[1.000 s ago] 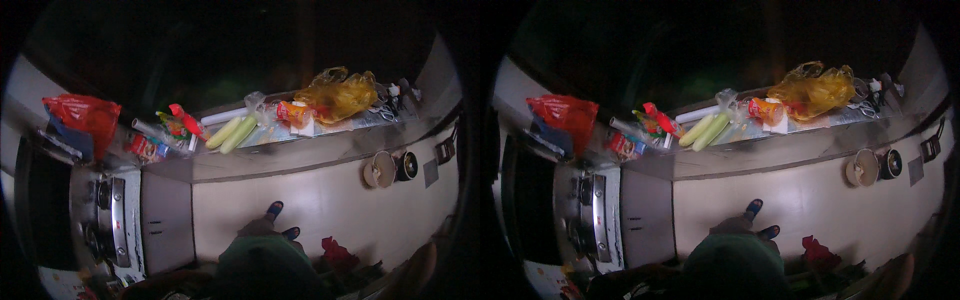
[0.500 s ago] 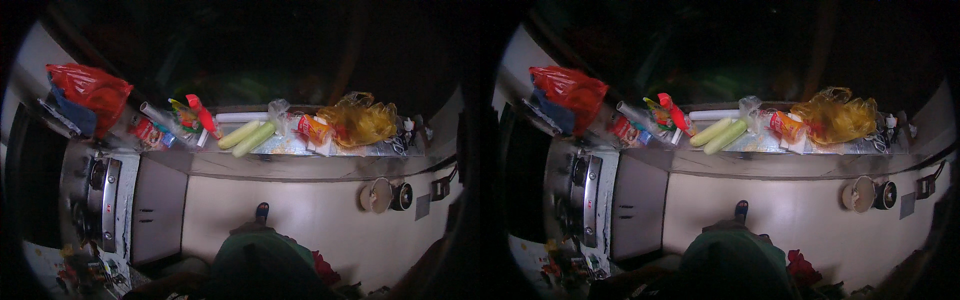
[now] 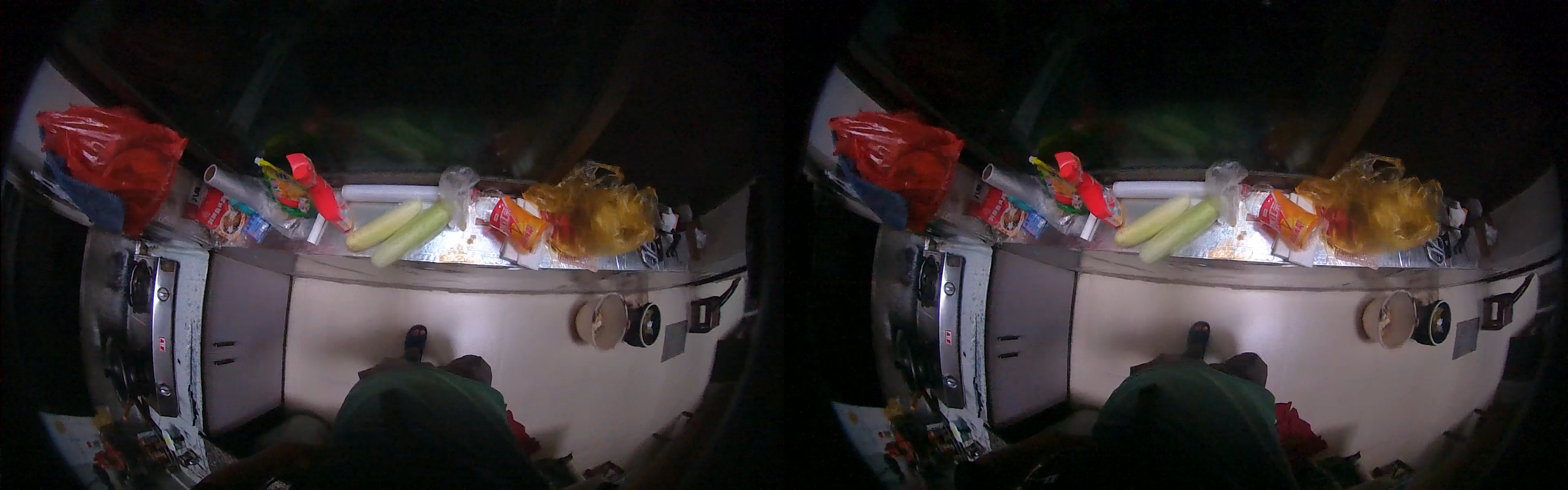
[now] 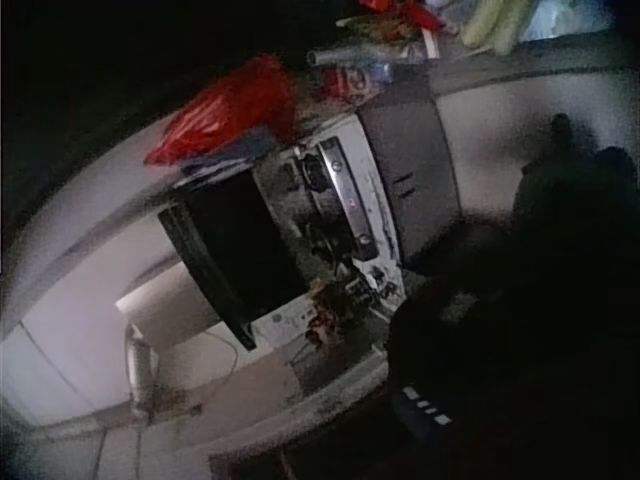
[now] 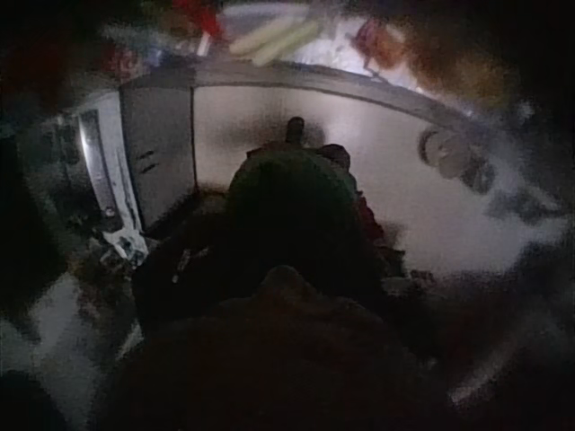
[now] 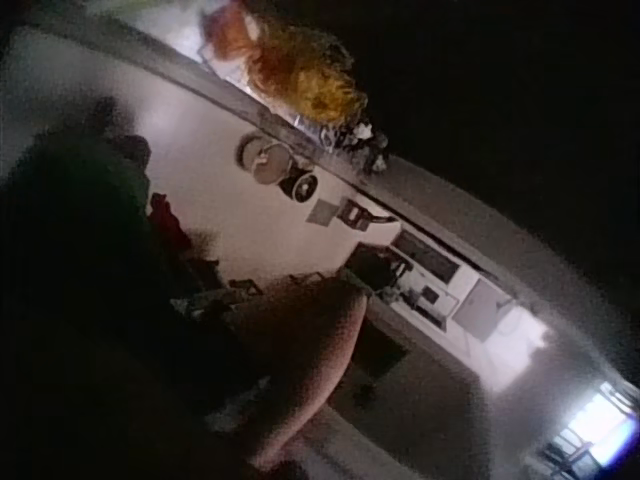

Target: The person operates a rice cooker, washes their hands and a bowl in a sink, and then peels a long green vegetable using a handheld peeler while holding the vegetable over the sink.

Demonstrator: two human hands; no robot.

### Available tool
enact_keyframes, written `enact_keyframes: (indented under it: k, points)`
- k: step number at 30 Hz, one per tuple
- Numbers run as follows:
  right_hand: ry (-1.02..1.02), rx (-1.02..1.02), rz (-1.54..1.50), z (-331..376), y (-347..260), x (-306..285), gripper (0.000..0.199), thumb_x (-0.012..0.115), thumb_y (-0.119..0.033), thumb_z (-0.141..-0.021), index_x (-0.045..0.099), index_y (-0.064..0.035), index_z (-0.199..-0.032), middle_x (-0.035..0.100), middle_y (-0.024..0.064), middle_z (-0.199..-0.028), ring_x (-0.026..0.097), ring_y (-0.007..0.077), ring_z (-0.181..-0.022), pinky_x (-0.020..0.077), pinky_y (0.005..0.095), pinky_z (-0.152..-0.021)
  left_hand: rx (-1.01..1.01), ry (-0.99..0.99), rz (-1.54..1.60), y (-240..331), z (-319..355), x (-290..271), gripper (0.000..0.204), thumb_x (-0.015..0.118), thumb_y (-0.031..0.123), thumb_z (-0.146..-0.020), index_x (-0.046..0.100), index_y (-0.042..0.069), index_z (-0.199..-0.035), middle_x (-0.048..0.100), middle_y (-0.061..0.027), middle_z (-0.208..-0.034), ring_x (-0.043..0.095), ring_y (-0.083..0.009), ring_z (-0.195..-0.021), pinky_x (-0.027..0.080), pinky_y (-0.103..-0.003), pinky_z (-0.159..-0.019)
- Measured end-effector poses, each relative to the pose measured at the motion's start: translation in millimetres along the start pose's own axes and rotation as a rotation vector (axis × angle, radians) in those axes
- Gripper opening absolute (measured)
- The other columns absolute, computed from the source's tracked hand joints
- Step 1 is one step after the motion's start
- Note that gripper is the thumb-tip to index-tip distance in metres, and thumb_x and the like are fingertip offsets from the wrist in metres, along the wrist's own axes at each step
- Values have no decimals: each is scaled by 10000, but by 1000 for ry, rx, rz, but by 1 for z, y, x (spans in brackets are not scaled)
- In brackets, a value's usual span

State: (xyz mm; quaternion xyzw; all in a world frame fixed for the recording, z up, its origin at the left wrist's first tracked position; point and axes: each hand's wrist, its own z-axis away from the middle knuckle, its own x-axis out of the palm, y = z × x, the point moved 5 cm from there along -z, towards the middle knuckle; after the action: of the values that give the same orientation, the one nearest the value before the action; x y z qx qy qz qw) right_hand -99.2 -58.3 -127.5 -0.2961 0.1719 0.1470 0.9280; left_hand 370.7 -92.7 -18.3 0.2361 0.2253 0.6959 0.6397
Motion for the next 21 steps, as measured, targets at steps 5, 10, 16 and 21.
enact_keyframes:
  k: [5,10,16,21]
  points:
    - [-43,-16,45,-29,0,-31,93,603,-131,-772,580,-41,-775,505,32,-704,470,155,-608,415,266,-578,-52,92,78,17,-8,13,355,566,247,-797,555,33,-1081,565,-169,-1067,542,-311,-965,443,-421,-832]
    - [-84,-66,94,-60,-14,-71,92,600,-128,-772,577,-39,-765,499,29,-689,463,150,-589,413,261,-565,-106,207,170,45,-18,38,357,569,255,-795,558,34,-1075,567,-169,-1062,544,-311,-964,442,-424,-833]
    - [-169,-312,112,-79,-99,-119,91,596,-124,-773,574,-37,-754,492,26,-671,456,145,-566,410,255,-550,-160,335,294,77,-38,74,359,572,265,-792,561,36,-1068,570,-169,-1056,546,-311,-963,442,-428,-834]
    - [-369,-714,-45,-13,-247,-167,92,592,-120,-774,571,-35,-745,486,23,-655,449,140,-548,407,250,-536,-177,402,364,87,-55,83,360,574,273,-790,564,37,-1062,572,-169,-1051,548,-311,-962,442,-431,-835]
